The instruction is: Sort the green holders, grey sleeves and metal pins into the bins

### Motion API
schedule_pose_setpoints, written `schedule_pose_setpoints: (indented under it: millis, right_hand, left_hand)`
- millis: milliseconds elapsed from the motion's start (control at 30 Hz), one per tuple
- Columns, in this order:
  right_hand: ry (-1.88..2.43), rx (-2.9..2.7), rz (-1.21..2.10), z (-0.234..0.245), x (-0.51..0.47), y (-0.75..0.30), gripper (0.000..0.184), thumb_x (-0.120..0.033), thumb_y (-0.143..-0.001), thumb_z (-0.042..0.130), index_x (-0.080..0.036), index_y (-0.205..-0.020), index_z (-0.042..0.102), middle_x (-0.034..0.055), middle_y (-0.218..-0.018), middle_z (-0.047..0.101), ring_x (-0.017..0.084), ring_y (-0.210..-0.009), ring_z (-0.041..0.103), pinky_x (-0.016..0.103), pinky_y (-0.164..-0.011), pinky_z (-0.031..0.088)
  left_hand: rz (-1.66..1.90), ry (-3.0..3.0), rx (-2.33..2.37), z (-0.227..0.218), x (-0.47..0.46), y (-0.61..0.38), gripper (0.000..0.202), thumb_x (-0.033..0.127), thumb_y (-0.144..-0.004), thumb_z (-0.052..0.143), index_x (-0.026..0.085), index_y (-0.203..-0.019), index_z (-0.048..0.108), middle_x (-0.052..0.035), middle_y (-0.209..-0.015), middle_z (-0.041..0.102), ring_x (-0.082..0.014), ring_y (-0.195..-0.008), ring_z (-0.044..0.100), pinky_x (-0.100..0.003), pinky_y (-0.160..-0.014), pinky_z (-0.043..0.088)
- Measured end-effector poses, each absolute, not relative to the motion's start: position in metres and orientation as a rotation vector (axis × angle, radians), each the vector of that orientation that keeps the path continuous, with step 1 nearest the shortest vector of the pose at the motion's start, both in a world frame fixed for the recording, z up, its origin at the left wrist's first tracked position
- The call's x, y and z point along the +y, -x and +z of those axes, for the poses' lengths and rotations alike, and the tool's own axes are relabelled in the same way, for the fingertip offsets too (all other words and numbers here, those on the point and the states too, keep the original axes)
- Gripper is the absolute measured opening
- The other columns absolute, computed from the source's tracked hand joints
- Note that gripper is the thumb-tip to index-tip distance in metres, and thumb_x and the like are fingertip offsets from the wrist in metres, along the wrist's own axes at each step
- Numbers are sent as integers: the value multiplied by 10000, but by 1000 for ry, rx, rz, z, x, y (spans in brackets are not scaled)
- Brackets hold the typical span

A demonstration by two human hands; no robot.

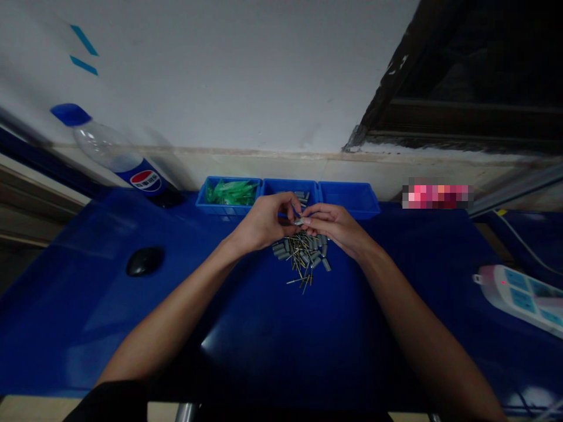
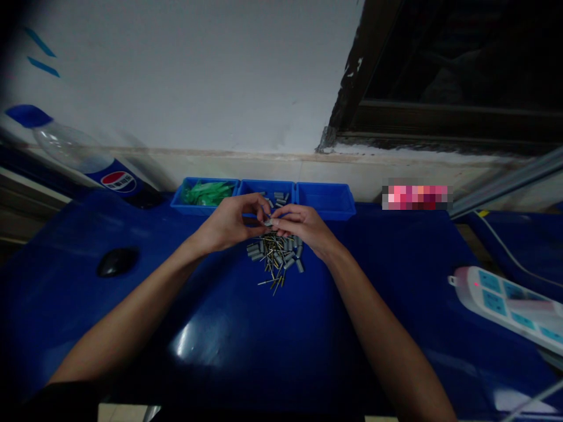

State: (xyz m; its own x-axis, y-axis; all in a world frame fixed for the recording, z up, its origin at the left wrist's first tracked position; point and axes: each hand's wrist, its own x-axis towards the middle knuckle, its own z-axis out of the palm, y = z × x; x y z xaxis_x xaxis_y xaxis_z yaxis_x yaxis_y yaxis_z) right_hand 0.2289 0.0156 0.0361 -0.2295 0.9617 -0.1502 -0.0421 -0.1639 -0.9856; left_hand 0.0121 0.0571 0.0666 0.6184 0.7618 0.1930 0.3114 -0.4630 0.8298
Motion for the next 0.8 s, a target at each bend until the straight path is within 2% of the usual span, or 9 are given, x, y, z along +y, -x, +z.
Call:
schedule_pose_setpoints:
  millis: [100, 167, 300, 367, 633, 800]
  right_hand:
    - [1240, -1294, 1404, 38, 17, -228, 165, -328, -767, 858, -235, -873, 771, 20, -746, 740, 164, -667, 638, 379, -719, 529]
    - [1271, -1271, 1327, 40, 18, -228, 181, -330, -761, 854, -240, -897, 775, 27, -764, 752, 185, -705, 669, 391, -733, 536]
    - [1262, -1189, 1275, 44, 18, -229, 328, -348, -785, 839, -260, -1095, 777, 74, -1065, 814, 248, -941, 759, 424, -848, 571]
    - [1264, -1170, 1266, 45, 19, -229, 388, -355, -792, 833, -265, -1163, 763, 86, -1163, 806, 262, -989, 766, 442, -890, 580]
    - [1244, -1187, 1288, 44, 19, -232, 331, -381, -826, 830, -252, -1122, 760, 88, -1140, 812, 250, -946, 766, 429, -861, 587]
    - [1265, -1191, 1298, 44, 19, -230, 320, -395, -821, 833, -245, -1095, 760, 96, -1118, 808, 255, -940, 759, 430, -855, 587]
  left_hand:
    - [528, -2224, 936, 65, 61, -6, 196, 141, -778, 718, 154, -969, 677, -18, -845, 708, -138, -746, 659, -264, -717, 514]
    - [371, -2321, 986, 63, 64, -2, 191, 86, -790, 679, 150, -969, 695, -30, -844, 726, -148, -758, 671, -268, -720, 495]
    - [124, -2424, 1054, 58, 65, 2, 254, 21, -791, 636, 158, -989, 715, -50, -880, 747, -162, -781, 686, -269, -708, 467]
    - [66, -2446, 1073, 56, 64, 1, 243, 27, -792, 643, 168, -978, 712, -52, -896, 749, -163, -781, 682, -271, -707, 458]
    - [126, -2492, 1098, 52, 59, -6, 123, 140, -823, 670, 161, -939, 703, -53, -851, 710, -153, -723, 635, -270, -649, 418]
    - [166, -2542, 1190, 46, 55, -14, 130, 138, -826, 652, 182, -943, 687, -56, -814, 691, -170, -684, 623, -282, -582, 343]
